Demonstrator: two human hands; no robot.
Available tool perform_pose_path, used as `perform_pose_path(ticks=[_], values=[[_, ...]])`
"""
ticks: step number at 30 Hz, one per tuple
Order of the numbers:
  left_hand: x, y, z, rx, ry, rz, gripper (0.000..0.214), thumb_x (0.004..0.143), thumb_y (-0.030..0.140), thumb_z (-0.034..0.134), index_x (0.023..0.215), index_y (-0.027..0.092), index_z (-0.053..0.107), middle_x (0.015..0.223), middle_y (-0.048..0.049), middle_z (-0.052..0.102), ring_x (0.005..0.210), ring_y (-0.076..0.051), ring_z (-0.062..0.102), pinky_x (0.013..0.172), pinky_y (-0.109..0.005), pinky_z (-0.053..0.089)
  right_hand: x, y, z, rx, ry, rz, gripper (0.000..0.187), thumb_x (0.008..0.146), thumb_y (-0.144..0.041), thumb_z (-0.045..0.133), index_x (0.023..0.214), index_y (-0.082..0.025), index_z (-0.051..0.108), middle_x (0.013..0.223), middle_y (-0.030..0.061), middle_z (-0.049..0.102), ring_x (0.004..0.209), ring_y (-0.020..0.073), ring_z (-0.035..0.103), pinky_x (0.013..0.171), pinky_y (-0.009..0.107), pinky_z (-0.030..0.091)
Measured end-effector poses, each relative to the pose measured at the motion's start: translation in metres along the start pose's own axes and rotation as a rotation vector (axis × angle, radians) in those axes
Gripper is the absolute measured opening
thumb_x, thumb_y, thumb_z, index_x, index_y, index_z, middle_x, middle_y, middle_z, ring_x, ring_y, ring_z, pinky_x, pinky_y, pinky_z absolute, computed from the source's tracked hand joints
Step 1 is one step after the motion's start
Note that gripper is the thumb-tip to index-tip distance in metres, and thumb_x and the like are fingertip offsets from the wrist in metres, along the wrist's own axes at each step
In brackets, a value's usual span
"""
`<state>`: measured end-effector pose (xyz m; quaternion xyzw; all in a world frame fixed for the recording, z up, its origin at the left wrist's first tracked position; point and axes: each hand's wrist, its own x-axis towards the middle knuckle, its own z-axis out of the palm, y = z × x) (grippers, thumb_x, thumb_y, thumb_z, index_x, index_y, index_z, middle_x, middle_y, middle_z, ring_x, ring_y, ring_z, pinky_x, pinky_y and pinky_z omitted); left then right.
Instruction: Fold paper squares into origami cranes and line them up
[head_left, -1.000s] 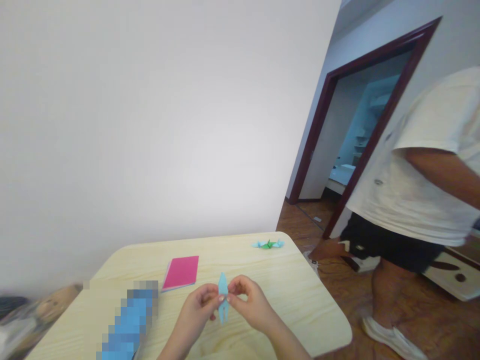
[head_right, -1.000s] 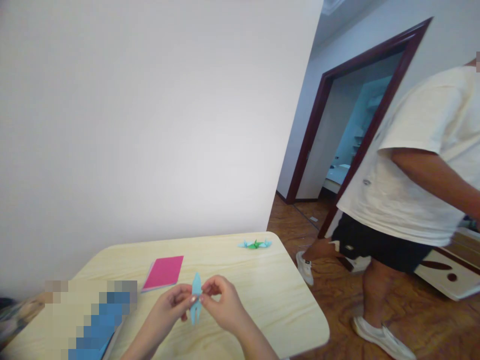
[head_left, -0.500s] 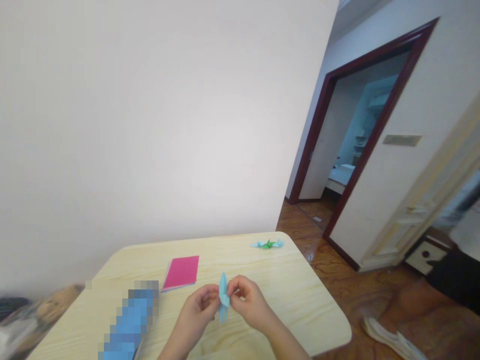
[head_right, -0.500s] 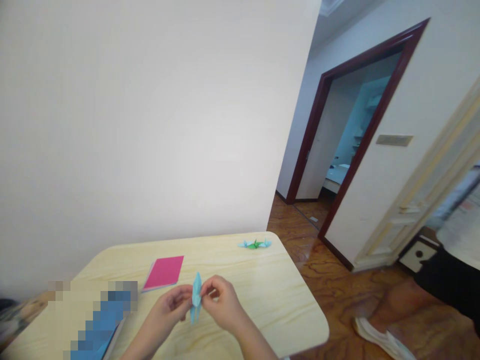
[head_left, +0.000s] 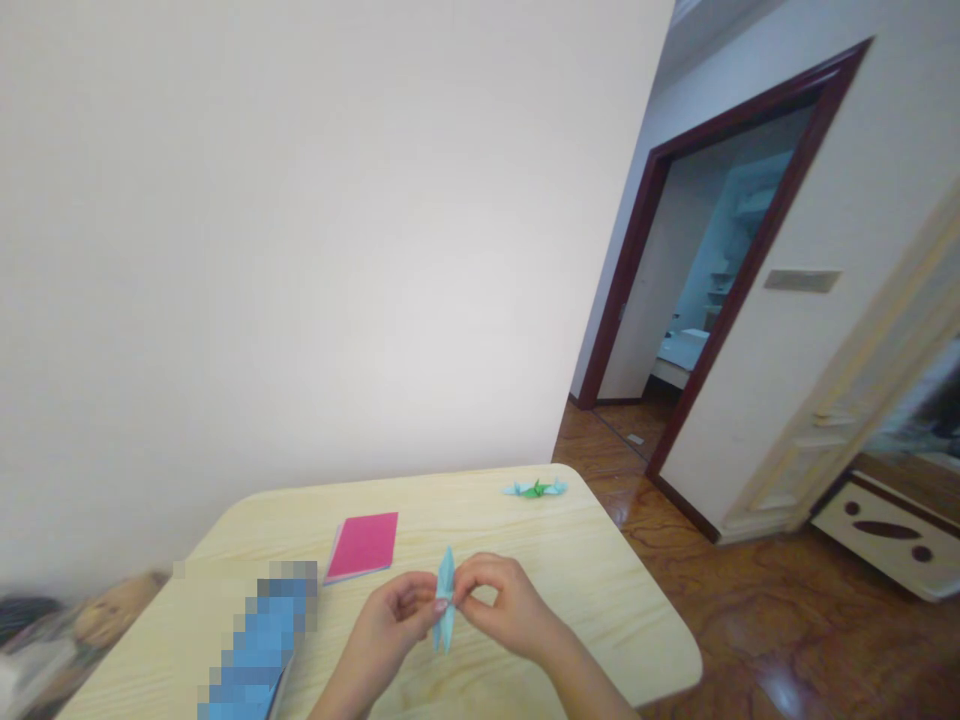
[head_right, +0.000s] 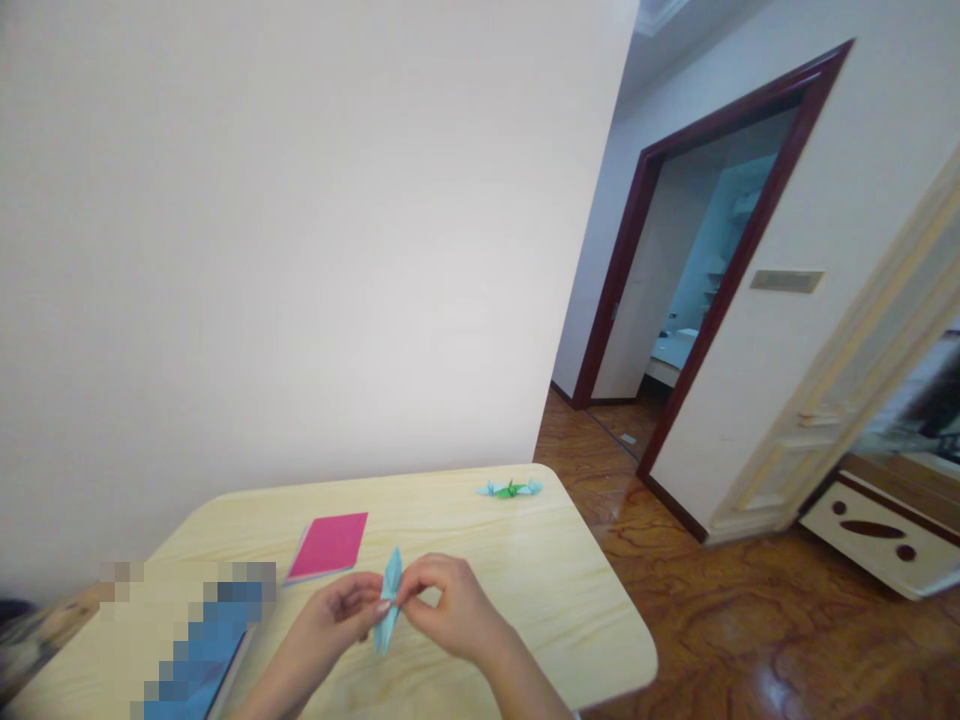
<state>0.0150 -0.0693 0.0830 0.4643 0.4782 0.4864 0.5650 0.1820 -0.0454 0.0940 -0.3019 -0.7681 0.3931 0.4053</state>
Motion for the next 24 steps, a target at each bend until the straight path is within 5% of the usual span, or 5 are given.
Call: perform_pose_path(ticks=[5,9,20,24], values=[[0.001,-0.003,-0.001,-0.001,0.013,0.057,0.03,0.051,0.038,0.076,0.068,0.017,0.064,0.057,0.0001,0.067,0.049,-0.012,0.056,0.049,-0.022,0.042,-0.002,0.009,0.01,0.28,0.087,0.201,0.015,0.073,-0.025,0.06,0.086,-0.017,0.058,0.076,0.0027,0.063,0.07,0.0149,0.06,0.064,0.027,0.047],[-0.001,-0.004,0.0,0.034,0.014,0.105,0.03,0.053,0.04,0.075,0.068,0.017,0.064,0.06,-0.0015,0.068,0.055,-0.015,0.06,0.057,-0.025,0.046,-0.001,0.011,0.015,0.194,0.096,0.277,0.019,0.068,-0.032,0.066,0.075,-0.015,0.062,0.067,0.0016,0.063,0.063,0.0143,0.058,0.061,0.025,0.045],[-0.003,-0.009,0.004,0.08,0.089,0.172,0.029,0.054,0.04,0.074,0.067,0.018,0.059,0.059,0.0007,0.064,0.057,-0.016,0.06,0.055,-0.024,0.046,-0.001,-0.001,0.016,-0.063,0.188,0.196,0.007,0.069,-0.02,0.062,0.062,-0.018,0.061,0.061,-0.0011,0.059,0.058,0.0123,0.053,0.054,0.021,0.041],[-0.003,-0.011,0.006,0.007,0.167,0.272,0.03,0.057,0.037,0.074,0.06,0.021,0.049,0.054,0.0056,0.057,0.053,-0.012,0.056,0.05,-0.021,0.043,-0.001,0.001,0.019,0.013,0.232,0.22,0.006,0.07,-0.02,0.062,0.069,-0.018,0.057,0.062,-0.0025,0.057,0.059,0.0119,0.054,0.051,0.019,0.04]])
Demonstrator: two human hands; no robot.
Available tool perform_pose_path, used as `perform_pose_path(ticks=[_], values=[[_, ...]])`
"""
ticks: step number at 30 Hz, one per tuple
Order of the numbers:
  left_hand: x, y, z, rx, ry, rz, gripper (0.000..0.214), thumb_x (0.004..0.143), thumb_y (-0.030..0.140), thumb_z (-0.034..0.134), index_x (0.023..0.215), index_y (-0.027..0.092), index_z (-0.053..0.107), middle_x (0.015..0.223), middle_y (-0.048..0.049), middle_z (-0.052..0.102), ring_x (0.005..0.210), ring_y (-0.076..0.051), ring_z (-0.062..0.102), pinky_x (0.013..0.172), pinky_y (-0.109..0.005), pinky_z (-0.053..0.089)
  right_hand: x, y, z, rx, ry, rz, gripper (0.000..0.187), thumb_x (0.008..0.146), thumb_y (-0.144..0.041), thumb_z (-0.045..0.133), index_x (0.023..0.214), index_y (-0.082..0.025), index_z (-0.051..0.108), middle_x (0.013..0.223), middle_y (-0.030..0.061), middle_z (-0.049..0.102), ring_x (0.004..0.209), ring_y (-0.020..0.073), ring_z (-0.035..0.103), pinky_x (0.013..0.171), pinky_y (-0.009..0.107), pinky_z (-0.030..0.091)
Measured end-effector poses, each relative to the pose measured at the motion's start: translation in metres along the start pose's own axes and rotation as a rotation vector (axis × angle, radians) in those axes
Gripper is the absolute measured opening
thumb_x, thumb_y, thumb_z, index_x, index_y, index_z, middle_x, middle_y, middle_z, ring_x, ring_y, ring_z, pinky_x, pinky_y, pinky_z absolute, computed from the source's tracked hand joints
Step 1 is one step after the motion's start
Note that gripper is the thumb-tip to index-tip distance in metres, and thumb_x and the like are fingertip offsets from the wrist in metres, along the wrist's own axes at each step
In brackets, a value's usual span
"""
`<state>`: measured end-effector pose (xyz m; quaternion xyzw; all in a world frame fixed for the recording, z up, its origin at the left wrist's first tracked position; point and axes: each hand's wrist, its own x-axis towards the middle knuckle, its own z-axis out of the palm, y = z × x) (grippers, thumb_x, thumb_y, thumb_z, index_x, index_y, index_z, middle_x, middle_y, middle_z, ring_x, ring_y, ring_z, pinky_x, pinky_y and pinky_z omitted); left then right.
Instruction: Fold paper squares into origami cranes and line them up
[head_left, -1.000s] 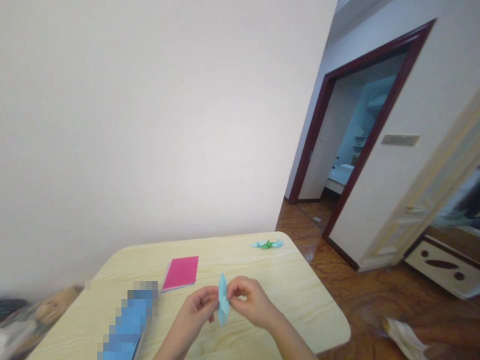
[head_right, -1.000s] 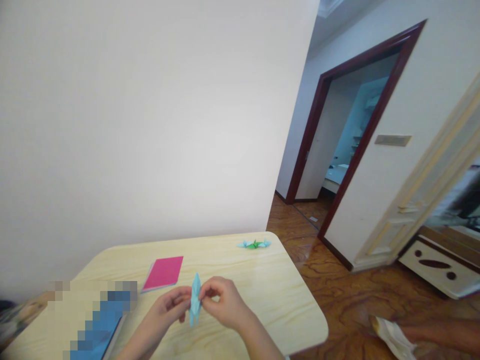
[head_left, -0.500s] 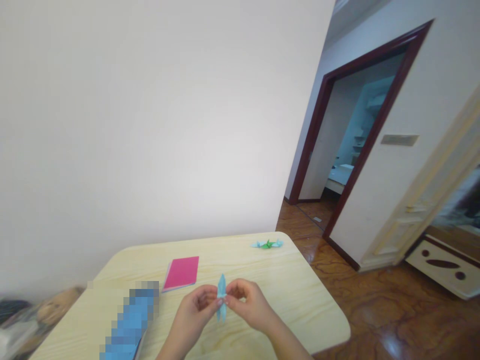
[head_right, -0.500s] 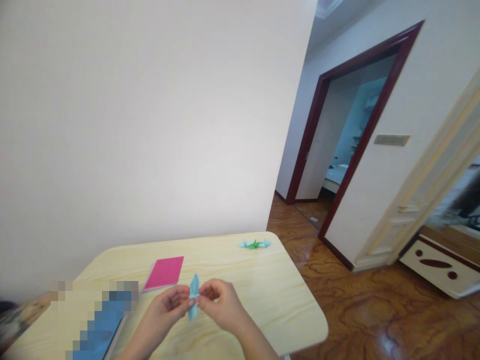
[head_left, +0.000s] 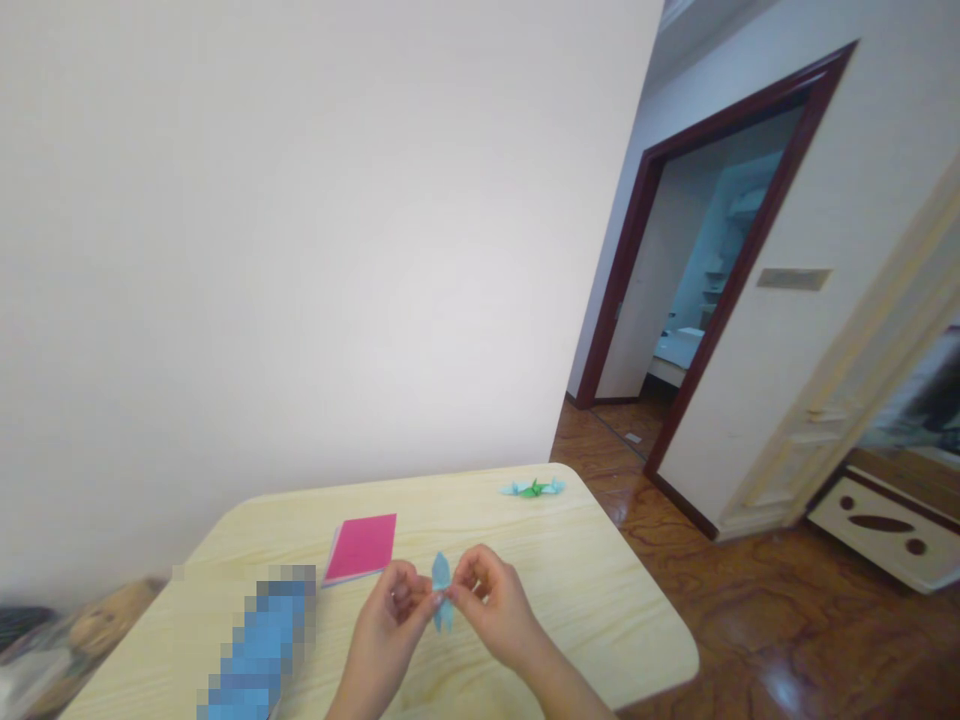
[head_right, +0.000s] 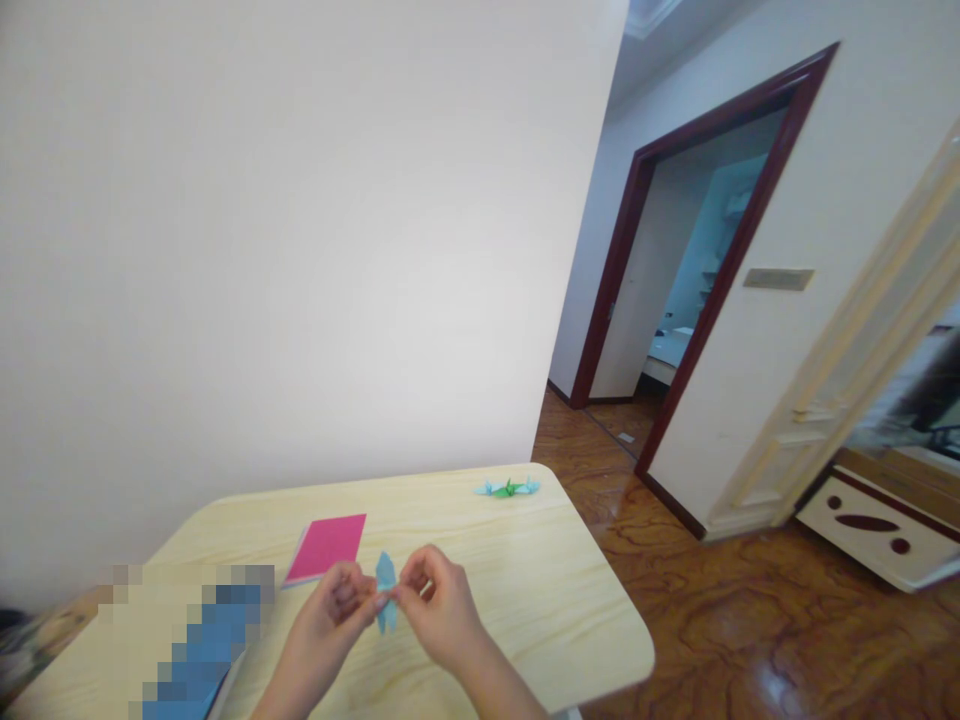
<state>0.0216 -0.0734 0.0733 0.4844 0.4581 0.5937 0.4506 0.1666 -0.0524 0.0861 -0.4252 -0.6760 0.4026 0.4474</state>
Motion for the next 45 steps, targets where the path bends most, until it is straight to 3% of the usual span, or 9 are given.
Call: perform_pose_path(ticks=[3,7,11,15,21,27,34,40,45], values=[[0.0,0.003,-0.001,0.075,-0.016,0.021,0.026,0.058,0.038,0.073,0.056,0.019,0.054,0.053,0.0048,0.057,0.052,-0.012,0.055,0.05,-0.021,0.042,0.0,0.001,-0.001,0.042,-0.035,-0.021,0.007,0.071,-0.021,0.063,0.072,-0.018,0.056,0.065,-0.0022,0.058,0.062,0.0121,0.055,0.055,0.02,0.041],[0.003,0.005,-0.005,0.135,-0.043,-0.032,0.028,0.056,0.043,0.072,0.068,0.019,0.065,0.063,-0.0011,0.068,0.061,-0.018,0.062,0.058,-0.026,0.048,0.001,-0.001,-0.005,0.05,-0.108,-0.071,0.01,0.075,-0.025,0.06,0.083,-0.019,0.061,0.075,0.001,0.063,0.07,0.0142,0.058,0.063,0.023,0.044],[0.008,0.005,-0.007,0.208,-0.013,-0.003,0.027,0.058,0.04,0.071,0.076,0.02,0.067,0.069,-0.0031,0.072,0.065,-0.021,0.065,0.061,-0.028,0.049,0.006,-0.002,-0.006,0.02,-0.091,-0.082,0.016,0.072,-0.024,0.063,0.087,-0.019,0.063,0.074,0.0015,0.065,0.068,0.0148,0.058,0.064,0.025,0.046],[0.014,0.01,-0.006,0.324,-0.007,0.059,0.025,0.061,0.034,0.068,0.083,0.023,0.069,0.073,-0.003,0.074,0.066,-0.021,0.065,0.061,-0.029,0.049,0.012,-0.005,-0.008,-0.057,-0.061,-0.125,0.016,0.072,-0.022,0.063,0.088,-0.02,0.065,0.074,0.0014,0.066,0.067,0.0151,0.059,0.064,0.025,0.047],[0.02,0.017,-0.002,0.426,0.008,0.195,0.015,0.065,0.03,0.067,0.079,0.025,0.069,0.075,-0.002,0.072,0.063,-0.019,0.062,0.059,-0.028,0.047,0.02,-0.006,-0.013,-0.211,-0.046,-0.226,0.01,0.076,-0.02,0.061,0.084,-0.021,0.066,0.075,0.0017,0.064,0.069,0.0151,0.058,0.066,0.025,0.044],[0.029,0.012,-0.004,0.537,0.018,0.349,0.008,0.069,0.029,0.063,0.074,0.025,0.068,0.083,-0.0048,0.069,0.08,-0.022,0.061,0.059,-0.027,0.046,0.026,-0.008,-0.014,-0.245,-0.024,-0.262,0.007,0.078,-0.021,0.058,0.081,-0.02,0.065,0.074,0.0016,0.061,0.067,0.0137,0.056,0.063,0.023,0.042],[0.043,0.016,-0.002,0.618,-0.078,0.2,0.013,0.071,0.033,0.059,0.068,0.022,0.066,0.064,-0.0002,0.069,0.061,-0.018,0.06,0.057,-0.025,0.041,0.04,-0.001,-0.012,-0.275,-0.012,-0.156,0.008,0.076,-0.022,0.058,0.075,-0.019,0.065,0.07,0.0015,0.065,0.068,0.0145,0.059,0.063,0.023,0.043],[0.062,0.013,-0.007,0.558,-0.192,0.127,0.022,0.072,0.036,0.056,0.069,0.018,0.068,0.062,-0.0017,0.071,0.059,-0.017,0.061,0.054,-0.024,0.043,0.053,0.011,-0.01,-0.204,-0.011,-0.022,0.007,0.074,-0.022,0.058,0.072,-0.017,0.064,0.066,0.0007,0.065,0.062,0.0139,0.058,0.056,0.022,0.043],[0.06,0.014,-0.007,0.551,-0.155,0.124,0.02,0.071,0.034,0.057,0.067,0.018,0.068,0.065,-0.003,0.071,0.062,-0.019,0.062,0.057,-0.026,0.043,0.055,0.016,-0.007,-0.071,0.012,0.016,0.012,0.07,-0.02,0.062,0.082,-0.017,0.06,0.063,-0.001,0.065,0.059,0.0137,0.06,0.053,0.021,0.044]])
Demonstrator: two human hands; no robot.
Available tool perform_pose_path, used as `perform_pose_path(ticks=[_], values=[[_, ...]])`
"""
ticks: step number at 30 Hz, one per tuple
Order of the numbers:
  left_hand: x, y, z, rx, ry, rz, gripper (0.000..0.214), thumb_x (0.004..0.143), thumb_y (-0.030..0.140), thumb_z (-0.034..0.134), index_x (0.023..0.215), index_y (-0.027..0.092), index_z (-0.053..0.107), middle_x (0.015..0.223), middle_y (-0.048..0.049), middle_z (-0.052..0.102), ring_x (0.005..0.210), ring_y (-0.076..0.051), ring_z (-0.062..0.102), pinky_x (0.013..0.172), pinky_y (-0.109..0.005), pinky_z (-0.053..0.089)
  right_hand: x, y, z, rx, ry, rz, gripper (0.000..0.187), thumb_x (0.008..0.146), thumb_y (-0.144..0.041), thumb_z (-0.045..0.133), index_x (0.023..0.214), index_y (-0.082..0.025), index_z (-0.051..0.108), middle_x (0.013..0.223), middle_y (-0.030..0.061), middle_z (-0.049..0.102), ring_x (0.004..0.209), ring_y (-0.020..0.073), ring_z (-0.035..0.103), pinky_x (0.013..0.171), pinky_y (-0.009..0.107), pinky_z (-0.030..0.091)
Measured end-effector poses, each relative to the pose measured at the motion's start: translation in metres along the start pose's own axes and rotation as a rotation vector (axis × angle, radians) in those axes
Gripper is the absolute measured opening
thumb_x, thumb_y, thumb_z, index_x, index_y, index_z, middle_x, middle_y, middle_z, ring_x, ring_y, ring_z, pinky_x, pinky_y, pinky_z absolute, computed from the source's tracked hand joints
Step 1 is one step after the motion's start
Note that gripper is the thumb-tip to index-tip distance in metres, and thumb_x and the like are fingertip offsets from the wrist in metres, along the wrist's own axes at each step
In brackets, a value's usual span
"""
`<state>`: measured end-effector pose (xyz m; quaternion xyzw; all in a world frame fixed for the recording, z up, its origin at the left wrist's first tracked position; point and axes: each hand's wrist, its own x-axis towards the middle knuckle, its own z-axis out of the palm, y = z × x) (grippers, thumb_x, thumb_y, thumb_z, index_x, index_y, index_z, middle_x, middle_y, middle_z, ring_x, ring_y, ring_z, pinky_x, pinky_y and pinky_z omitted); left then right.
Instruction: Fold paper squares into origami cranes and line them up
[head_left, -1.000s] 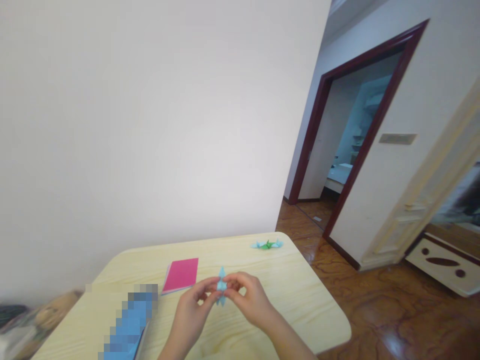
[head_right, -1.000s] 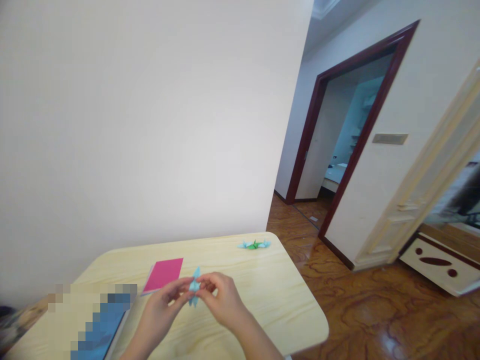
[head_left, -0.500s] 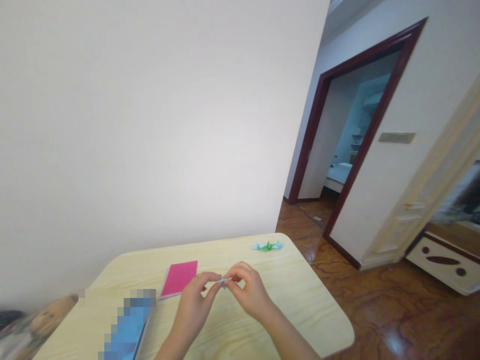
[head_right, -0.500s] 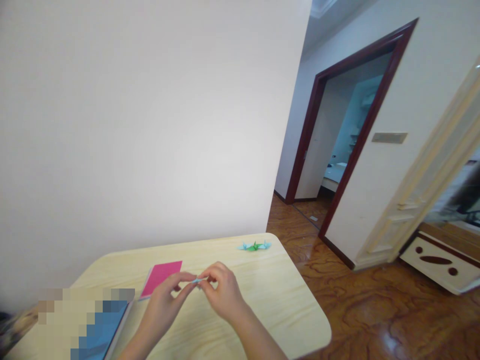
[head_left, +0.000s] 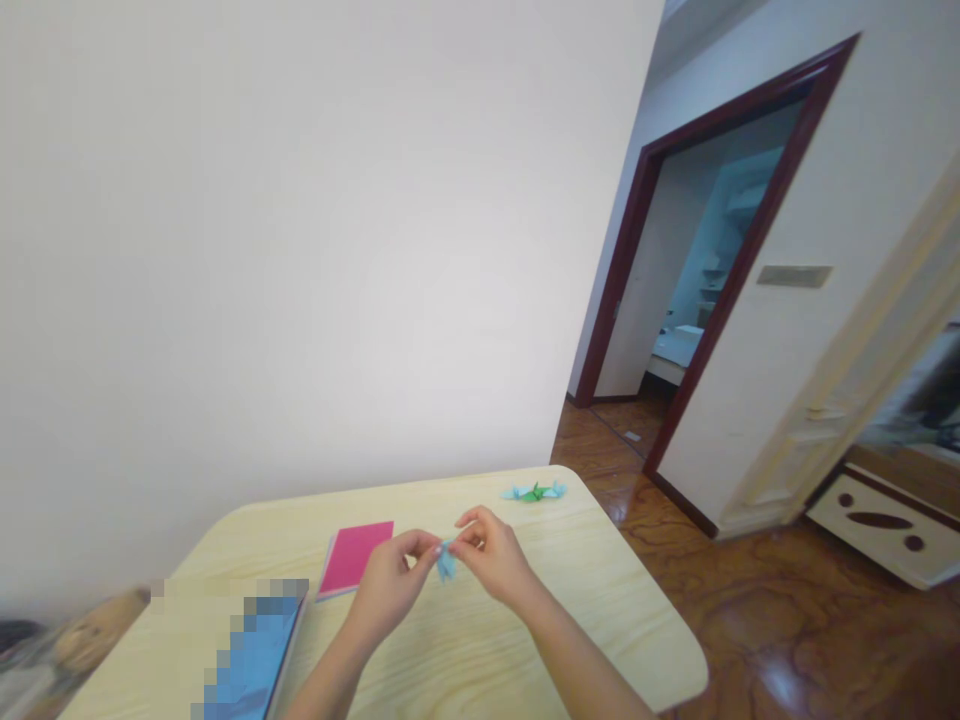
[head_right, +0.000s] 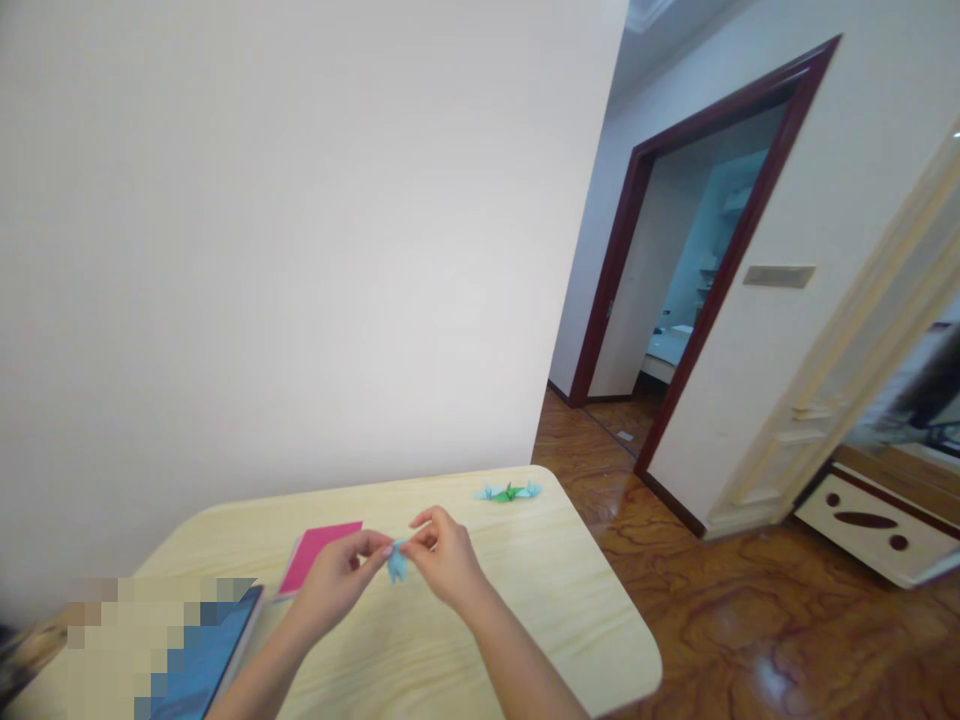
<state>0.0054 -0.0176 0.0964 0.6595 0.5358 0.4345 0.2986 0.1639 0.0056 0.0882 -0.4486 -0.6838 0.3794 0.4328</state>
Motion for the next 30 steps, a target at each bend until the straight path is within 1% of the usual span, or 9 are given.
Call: perform_pose_path(ticks=[4,6,8,11,15,18,22,26,30], values=[[-0.005,-0.001,0.004,-0.044,0.004,-0.002,0.018,0.07,0.034,0.058,0.075,0.02,0.069,0.073,-0.0035,0.073,0.067,-0.02,0.064,0.055,-0.025,0.044,-0.002,0.004,0.003,0.047,0.071,-0.018,0.004,0.07,-0.021,0.062,0.072,-0.017,0.062,0.066,0.001,0.064,0.063,0.0153,0.06,0.055,0.023,0.046],[-0.006,-0.005,0.006,-0.08,-0.015,0.006,0.017,0.069,0.034,0.06,0.076,0.021,0.068,0.074,-0.0034,0.073,0.067,-0.02,0.064,0.056,-0.025,0.046,-0.004,0.008,0.005,0.132,0.057,-0.008,0.008,0.069,-0.023,0.064,0.074,-0.017,0.064,0.067,0.002,0.065,0.064,0.0159,0.06,0.058,0.025,0.047],[-0.007,-0.01,0.007,-0.108,-0.021,0.015,0.015,0.068,0.033,0.062,0.073,0.02,0.067,0.071,-0.0033,0.072,0.065,-0.019,0.064,0.056,-0.025,0.047,-0.005,0.01,0.007,0.235,0.027,0.003,0.014,0.068,-0.027,0.066,0.077,-0.016,0.064,0.069,0.0029,0.066,0.066,0.0166,0.062,0.061,0.027,0.048],[-0.008,-0.013,0.007,-0.132,-0.005,0.036,0.013,0.067,0.031,0.063,0.07,0.019,0.064,0.068,-0.0025,0.069,0.064,-0.018,0.063,0.055,-0.026,0.048,-0.007,0.01,0.008,0.351,-0.002,0.024,0.021,0.065,-0.033,0.069,0.076,-0.016,0.061,0.071,0.0032,0.067,0.068,0.0177,0.063,0.065,0.03,0.049],[-0.009,-0.011,0.007,-0.151,0.014,0.091,0.01,0.066,0.029,0.065,0.07,0.021,0.061,0.079,-0.0031,0.067,0.072,-0.018,0.063,0.056,-0.025,0.047,-0.008,0.006,0.008,0.427,-0.045,0.031,0.025,0.064,-0.036,0.071,0.074,-0.016,0.06,0.072,0.0039,0.068,0.071,0.0189,0.064,0.067,0.032,0.049],[-0.011,-0.008,0.005,-0.142,0.027,0.129,0.007,0.066,0.026,0.066,0.07,0.022,0.062,0.085,-0.0032,0.068,0.08,-0.019,0.062,0.06,-0.026,0.046,-0.01,0.006,0.007,0.472,-0.061,0.007,0.023,0.065,-0.034,0.07,0.075,-0.017,0.058,0.076,0.0042,0.068,0.076,0.0189,0.064,0.069,0.031,0.049],[-0.012,-0.006,0.004,-0.083,0.059,0.188,0.006,0.066,0.024,0.068,0.071,0.024,0.063,0.089,-0.0026,0.07,0.081,-0.019,0.062,0.062,-0.026,0.044,-0.012,0.009,0.004,0.406,-0.063,-0.043,0.016,0.068,-0.03,0.068,0.072,-0.017,0.059,0.075,0.0034,0.066,0.072,0.0167,0.063,0.068,0.029,0.049],[-0.013,-0.005,0.003,-0.069,0.064,0.201,0.005,0.066,0.025,0.068,0.07,0.024,0.065,0.082,-0.0021,0.072,0.077,-0.019,0.063,0.064,-0.028,0.046,-0.015,0.008,-0.001,0.311,-0.095,-0.08,0.013,0.073,-0.029,0.063,0.078,-0.017,0.06,0.076,0.0035,0.066,0.072,0.0158,0.062,0.067,0.028,0.049],[-0.014,-0.004,0.002,-0.091,0.067,0.217,0.004,0.067,0.027,0.067,0.068,0.024,0.068,0.078,-0.0025,0.071,0.078,-0.019,0.063,0.072,-0.031,0.047,-0.017,0.004,-0.004,0.288,-0.102,-0.109,0.014,0.071,-0.027,0.065,0.079,-0.017,0.059,0.08,0.0038,0.065,0.074,0.0158,0.062,0.069,0.028,0.05]])
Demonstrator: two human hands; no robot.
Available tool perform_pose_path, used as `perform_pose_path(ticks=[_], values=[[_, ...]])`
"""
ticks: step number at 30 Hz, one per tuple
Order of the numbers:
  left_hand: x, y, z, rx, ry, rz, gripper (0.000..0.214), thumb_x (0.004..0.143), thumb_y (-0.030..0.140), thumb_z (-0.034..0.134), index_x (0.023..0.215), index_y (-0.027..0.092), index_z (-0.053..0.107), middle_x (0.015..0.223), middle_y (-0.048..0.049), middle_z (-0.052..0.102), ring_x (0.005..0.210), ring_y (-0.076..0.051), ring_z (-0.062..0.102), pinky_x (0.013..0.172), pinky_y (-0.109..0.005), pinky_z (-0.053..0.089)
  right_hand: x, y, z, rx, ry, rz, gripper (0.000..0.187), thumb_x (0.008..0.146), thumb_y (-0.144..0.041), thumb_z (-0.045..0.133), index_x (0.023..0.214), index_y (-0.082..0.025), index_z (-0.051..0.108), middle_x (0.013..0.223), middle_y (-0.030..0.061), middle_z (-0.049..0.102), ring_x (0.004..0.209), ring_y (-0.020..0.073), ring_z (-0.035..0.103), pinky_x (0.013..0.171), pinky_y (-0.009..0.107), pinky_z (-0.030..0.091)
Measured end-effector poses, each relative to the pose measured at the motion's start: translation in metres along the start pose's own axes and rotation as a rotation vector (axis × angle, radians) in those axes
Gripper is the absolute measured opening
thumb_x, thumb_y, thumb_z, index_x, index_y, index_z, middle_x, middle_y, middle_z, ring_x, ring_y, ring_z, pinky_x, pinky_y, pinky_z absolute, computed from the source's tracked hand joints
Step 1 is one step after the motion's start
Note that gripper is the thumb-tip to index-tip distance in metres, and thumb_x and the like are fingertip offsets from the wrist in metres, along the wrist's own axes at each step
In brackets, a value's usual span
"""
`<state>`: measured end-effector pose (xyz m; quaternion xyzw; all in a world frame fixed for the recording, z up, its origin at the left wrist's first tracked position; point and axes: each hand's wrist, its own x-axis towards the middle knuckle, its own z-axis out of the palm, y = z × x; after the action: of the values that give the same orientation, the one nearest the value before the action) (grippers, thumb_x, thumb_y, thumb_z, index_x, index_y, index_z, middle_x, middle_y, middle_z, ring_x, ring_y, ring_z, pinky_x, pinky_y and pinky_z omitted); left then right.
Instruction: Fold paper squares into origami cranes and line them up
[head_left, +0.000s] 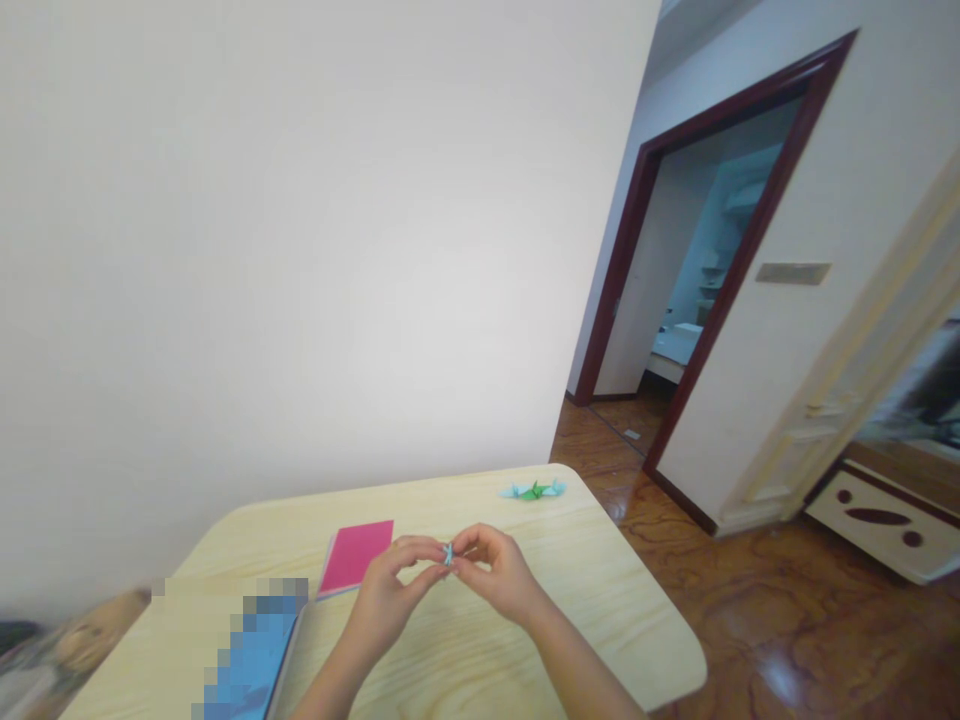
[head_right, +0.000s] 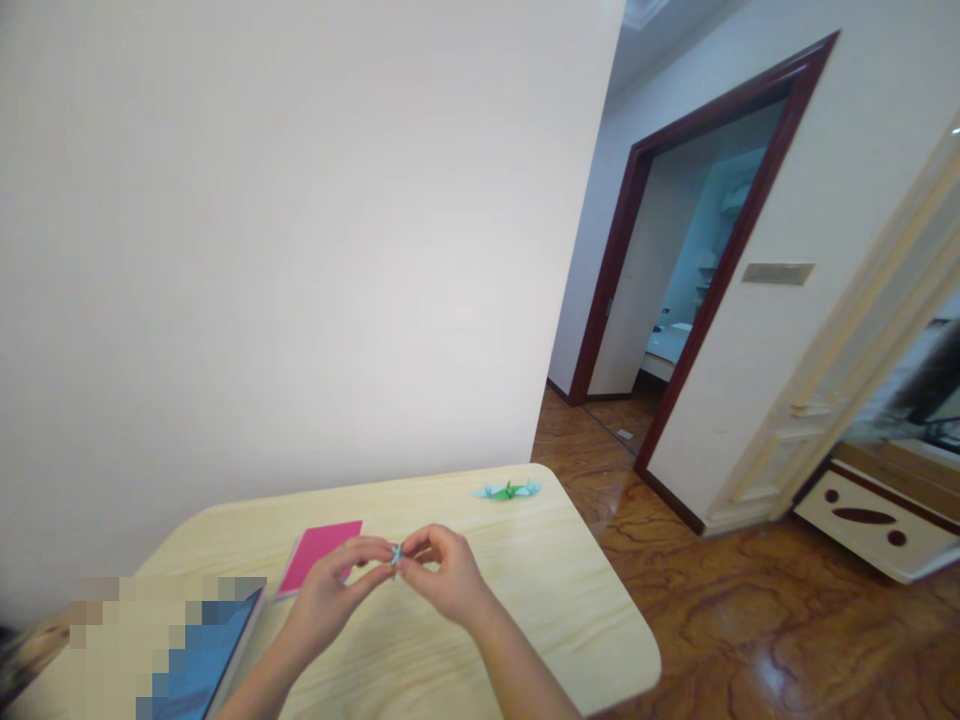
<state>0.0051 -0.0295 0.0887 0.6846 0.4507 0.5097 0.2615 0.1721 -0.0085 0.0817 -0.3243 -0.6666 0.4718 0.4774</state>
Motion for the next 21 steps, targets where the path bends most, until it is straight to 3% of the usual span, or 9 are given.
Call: perform_pose_path(ticks=[17,21], values=[[0.001,0.016,-0.005,-0.02,-0.011,-0.115,0.005,0.06,0.03,0.07,0.063,0.026,0.07,0.072,-0.0027,0.072,0.07,-0.021,0.063,0.059,-0.027,0.047,-0.004,-0.011,0.002,-0.166,0.04,-0.041,0.01,0.072,-0.026,0.061,0.077,-0.017,0.063,0.075,0.0031,0.067,0.068,0.015,0.062,0.065,0.027,0.051],[-0.001,0.009,-0.004,-0.032,0.006,-0.152,0.008,0.062,0.031,0.069,0.065,0.023,0.069,0.069,-0.0026,0.071,0.065,-0.019,0.063,0.058,-0.027,0.047,-0.004,-0.008,0.002,-0.154,0.066,-0.029,0.018,0.073,-0.022,0.059,0.091,-0.018,0.06,0.077,0.0031,0.066,0.07,0.0152,0.062,0.064,0.027,0.051]])
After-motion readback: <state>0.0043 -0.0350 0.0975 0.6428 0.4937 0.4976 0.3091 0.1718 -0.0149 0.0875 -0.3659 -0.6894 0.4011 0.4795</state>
